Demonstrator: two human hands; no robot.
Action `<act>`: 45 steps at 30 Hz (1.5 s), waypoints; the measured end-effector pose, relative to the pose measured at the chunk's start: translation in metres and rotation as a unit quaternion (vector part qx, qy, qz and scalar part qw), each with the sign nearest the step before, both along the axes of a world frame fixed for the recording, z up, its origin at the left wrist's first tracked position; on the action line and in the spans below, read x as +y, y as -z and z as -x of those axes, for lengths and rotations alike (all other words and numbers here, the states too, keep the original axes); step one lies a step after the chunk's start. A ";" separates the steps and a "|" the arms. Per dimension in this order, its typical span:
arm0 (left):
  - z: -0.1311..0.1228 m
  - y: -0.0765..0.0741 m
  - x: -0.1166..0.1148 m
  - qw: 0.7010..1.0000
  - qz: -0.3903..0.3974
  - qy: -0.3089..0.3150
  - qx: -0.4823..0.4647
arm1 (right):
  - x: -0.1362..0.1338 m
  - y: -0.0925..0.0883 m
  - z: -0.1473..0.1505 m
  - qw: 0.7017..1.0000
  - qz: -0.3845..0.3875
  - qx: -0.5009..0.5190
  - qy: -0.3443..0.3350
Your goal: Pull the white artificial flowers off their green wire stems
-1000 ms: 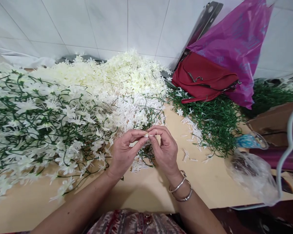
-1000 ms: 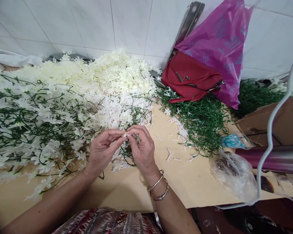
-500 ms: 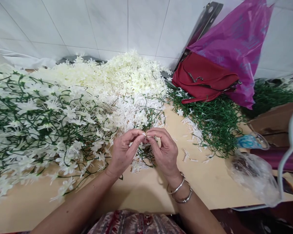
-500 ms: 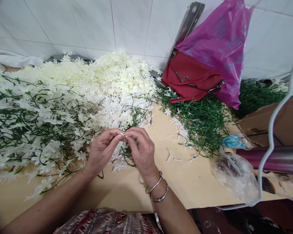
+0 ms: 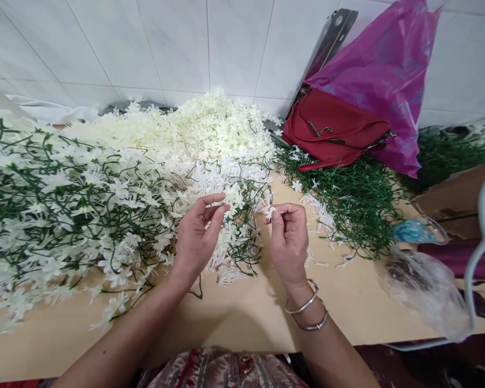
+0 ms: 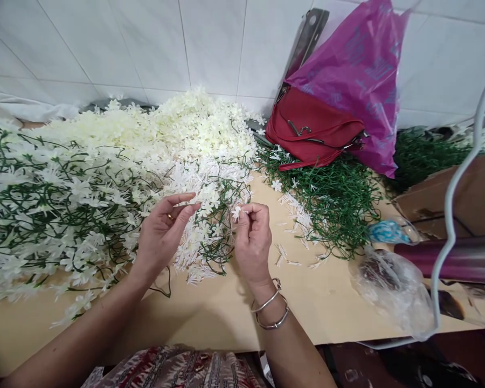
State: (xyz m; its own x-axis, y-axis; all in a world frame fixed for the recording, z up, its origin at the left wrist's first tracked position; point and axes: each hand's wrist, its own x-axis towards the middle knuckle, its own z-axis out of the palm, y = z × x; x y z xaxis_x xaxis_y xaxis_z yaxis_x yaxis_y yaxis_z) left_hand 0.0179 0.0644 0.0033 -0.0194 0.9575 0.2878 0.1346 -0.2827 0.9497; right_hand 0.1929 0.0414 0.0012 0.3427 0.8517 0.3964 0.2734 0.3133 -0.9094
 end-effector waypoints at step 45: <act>-0.002 -0.029 0.063 0.972 -0.203 -0.079 0.088 | 0.004 0.011 0.005 0.991 0.077 0.079 -0.069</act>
State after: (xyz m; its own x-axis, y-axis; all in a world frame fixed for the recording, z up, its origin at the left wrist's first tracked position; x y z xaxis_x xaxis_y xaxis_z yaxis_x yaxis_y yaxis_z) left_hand 0.0199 0.1274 0.0326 -0.0731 0.7540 0.6528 0.3559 -0.5917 0.7233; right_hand 0.1876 0.0456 -0.0094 0.2672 0.9409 0.2080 0.0875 0.1913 -0.9776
